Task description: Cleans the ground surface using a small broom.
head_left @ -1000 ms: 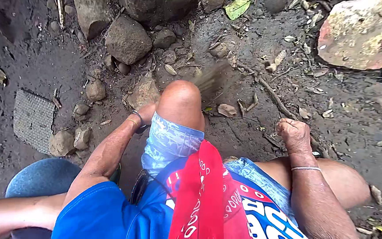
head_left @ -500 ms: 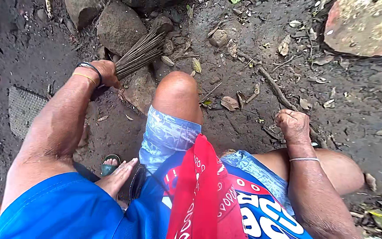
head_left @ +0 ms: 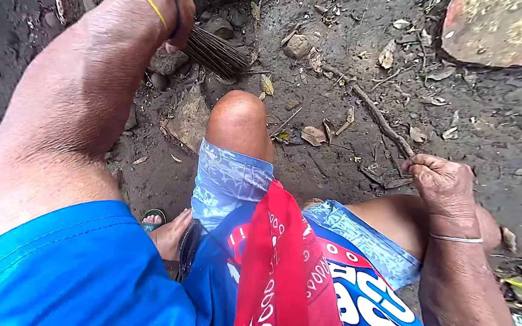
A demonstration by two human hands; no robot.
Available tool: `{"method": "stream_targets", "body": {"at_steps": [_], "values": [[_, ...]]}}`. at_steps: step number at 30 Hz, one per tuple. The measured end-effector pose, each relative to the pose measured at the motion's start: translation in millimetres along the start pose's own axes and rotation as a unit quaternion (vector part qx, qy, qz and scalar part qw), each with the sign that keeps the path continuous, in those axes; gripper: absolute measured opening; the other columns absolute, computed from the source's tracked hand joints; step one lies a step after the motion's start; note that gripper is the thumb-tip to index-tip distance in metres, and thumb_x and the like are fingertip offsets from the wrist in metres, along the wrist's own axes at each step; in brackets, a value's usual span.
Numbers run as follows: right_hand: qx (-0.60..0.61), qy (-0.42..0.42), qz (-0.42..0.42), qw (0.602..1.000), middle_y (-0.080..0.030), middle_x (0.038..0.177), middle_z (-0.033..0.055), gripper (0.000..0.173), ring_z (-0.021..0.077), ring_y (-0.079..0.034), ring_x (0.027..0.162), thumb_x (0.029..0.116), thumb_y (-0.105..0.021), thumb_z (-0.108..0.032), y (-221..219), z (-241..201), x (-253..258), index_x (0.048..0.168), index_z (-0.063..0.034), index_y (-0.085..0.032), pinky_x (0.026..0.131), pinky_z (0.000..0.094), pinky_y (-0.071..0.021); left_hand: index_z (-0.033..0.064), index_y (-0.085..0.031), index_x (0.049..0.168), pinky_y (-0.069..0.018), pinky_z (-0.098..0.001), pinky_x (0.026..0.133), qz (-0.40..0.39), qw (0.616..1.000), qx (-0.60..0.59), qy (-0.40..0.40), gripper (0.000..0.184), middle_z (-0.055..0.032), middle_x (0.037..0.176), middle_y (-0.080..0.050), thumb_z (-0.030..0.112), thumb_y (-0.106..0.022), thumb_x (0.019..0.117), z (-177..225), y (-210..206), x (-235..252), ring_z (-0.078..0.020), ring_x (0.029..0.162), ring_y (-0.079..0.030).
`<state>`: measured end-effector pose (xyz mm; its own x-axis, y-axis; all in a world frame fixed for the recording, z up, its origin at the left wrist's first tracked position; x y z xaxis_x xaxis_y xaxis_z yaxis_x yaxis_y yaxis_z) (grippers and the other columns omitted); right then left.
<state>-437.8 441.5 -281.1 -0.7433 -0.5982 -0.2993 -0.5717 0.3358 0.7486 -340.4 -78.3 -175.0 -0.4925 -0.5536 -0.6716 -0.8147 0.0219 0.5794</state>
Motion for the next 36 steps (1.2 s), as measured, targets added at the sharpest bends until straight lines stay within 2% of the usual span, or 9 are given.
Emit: {"method": "stream_targets", "body": {"at_steps": [4, 6, 9, 14, 20, 26, 30, 34, 36], "values": [[-0.051, -0.025, -0.048, 0.997, -0.063, 0.081, 0.0341, 0.036, 0.0558, -0.063, 0.083, 0.0929, -0.044, -0.02, -27.4, 15.6, 12.5, 0.083, 0.01, -0.063, 0.071, 0.0733, -0.0406, -0.009, -0.059, 0.097, -0.0495, -0.0558, 0.068, 0.026, 1.0, -0.004, -0.004, 0.016, -0.0249, 0.091, -0.061, -0.008, -0.068, 0.0836, 22.8, 5.6, 22.7, -0.0399, 0.083, -0.062], [-0.037, -0.062, -0.064, 0.995, -0.065, 0.088, 0.036, 0.036, 0.0572, -0.064, 0.089, 0.0943, -0.045, -0.018, -30.3, 22.4, 19.3, 0.092, 0.0104, -0.067, 0.076, 0.0753, -0.0409, -0.0097, -0.059, 0.101, -0.0493, -0.0577, 0.071, 0.043, 0.999, 0.002, -0.02, 0.018, -0.0261, 0.094, -0.062, -0.007, -0.068, 0.0853, 38.9, 17.1, 14.4, -0.0418, 0.087, -0.063], [-0.009, -0.082, -0.053, 0.995, -0.065, 0.088, 0.0357, 0.035, 0.0561, -0.063, 0.087, 0.0948, -0.045, -0.016, -28.6, 29.2, 25.2, 0.096, 0.0101, -0.068, 0.076, 0.0749, -0.0414, -0.0099, -0.061, 0.094, -0.049, -0.0612, 0.076, 0.05, 0.995, 0.054, -0.061, 0.012, -0.0267, 0.096, -0.064, -0.002, -0.068, 0.0885, 75.4, 33.8, -6.6, -0.0437, 0.093, -0.064], [0.008, -0.076, -0.045, 0.996, -0.065, 0.089, 0.0361, 0.034, 0.0566, -0.064, 0.089, 0.0963, -0.045, -0.014, -30.7, 32.3, 29.0, 0.096, 0.0109, -0.068, 0.075, 0.0759, -0.0414, -0.008, -0.06, 0.091, -0.0497, -0.0615, 0.071, 0.025, 0.986, 0.129, -0.102, 0.011, -0.027, 0.095, -0.063, 0.002, -0.063, 0.094, 128.3, 32.7, -21.3, -0.0462, 0.093, -0.064], [0.027, -0.061, -0.026, 0.997, -0.064, 0.083, 0.0305, 0.035, 0.051, -0.063, 0.081, 0.0955, -0.044, -0.02, -32.3, 37.1, 31.3, 0.093, 0.0065, -0.067, 0.067, 0.0715, -0.0416, -0.0079, -0.061, 0.092, -0.0498, -0.0618, 0.072, 0.005, 0.986, 0.145, -0.082, 0.012, -0.0273, 0.095, -0.064, 0.004, -0.064, 0.0943, 131.4, 30.5, -26.7, -0.0463, 0.094, -0.065], [0.039, -0.073, -0.023, 0.996, -0.064, 0.084, 0.0317, 0.036, 0.0513, -0.062, 0.081, 0.095, -0.044, -0.019, -29.2, 40.0, 28.3, 0.094, 0.008, -0.068, 0.068, 0.0722, -0.041, -0.0061, -0.061, 0.088, -0.0489, -0.0609, 0.069, 0.017, 0.99, 0.128, -0.062, 0.011, -0.0252, 0.091, -0.064, 0.003, -0.068, 0.0898, 106.1, 35.3, -28.0, -0.0439, 0.09, -0.064], [0.039, -0.067, -0.028, 0.997, -0.065, 0.089, 0.0355, 0.038, 0.0548, -0.063, 0.086, 0.0947, -0.044, -0.018, -28.9, 38.1, 29.1, 0.098, 0.0112, -0.068, 0.073, 0.0743, -0.0409, -0.0101, -0.061, 0.1, -0.0478, -0.0596, 0.074, 0.037, 0.999, 0.012, -0.011, 0.018, -0.0274, 0.095, -0.063, -0.009, -0.069, 0.0836, 63.1, 37.4, -23.5, -0.0433, 0.09, -0.062], [0.046, -0.072, -0.029, 0.996, -0.065, 0.091, 0.0365, 0.037, 0.0558, -0.063, 0.088, 0.0949, -0.045, -0.016, -30.5, 39.3, 31.8, 0.099, 0.0119, -0.068, 0.076, 0.0744, -0.0414, -0.0088, -0.061, 0.087, -0.043, -0.0574, 0.07, 0.091, 0.987, -0.128, 0.015, 0.014, -0.0248, 0.085, -0.059, -0.013, -0.071, 0.0783, 10.1, 42.5, -23.2, -0.0381, 0.079, -0.057], [0.047, -0.069, -0.029, 0.996, -0.066, 0.091, 0.0358, 0.036, 0.0554, -0.064, 0.09, 0.0949, -0.044, -0.015, -32.0, 42.3, 33.0, 0.099, 0.011, -0.069, 0.076, 0.0744, -0.0423, 0.0004, -0.061, 0.073, -0.0444, -0.0566, 0.061, 0.147, 0.985, -0.088, 0.017, 0.02, -0.0187, 0.074, -0.06, 0.004, -0.079, 0.0673, -19.3, 48.1, -5.9, -0.0339, 0.07, -0.059]]}}
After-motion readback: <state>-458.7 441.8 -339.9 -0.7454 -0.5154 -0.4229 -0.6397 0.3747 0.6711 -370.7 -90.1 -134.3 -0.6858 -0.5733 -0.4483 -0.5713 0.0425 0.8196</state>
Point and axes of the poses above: each hand's wrist, its own x-axis towards the middle knuckle, its own y-axis out of the back of the hand, z = x × y, the point moved 10 cm from there along x, towards the middle knuckle
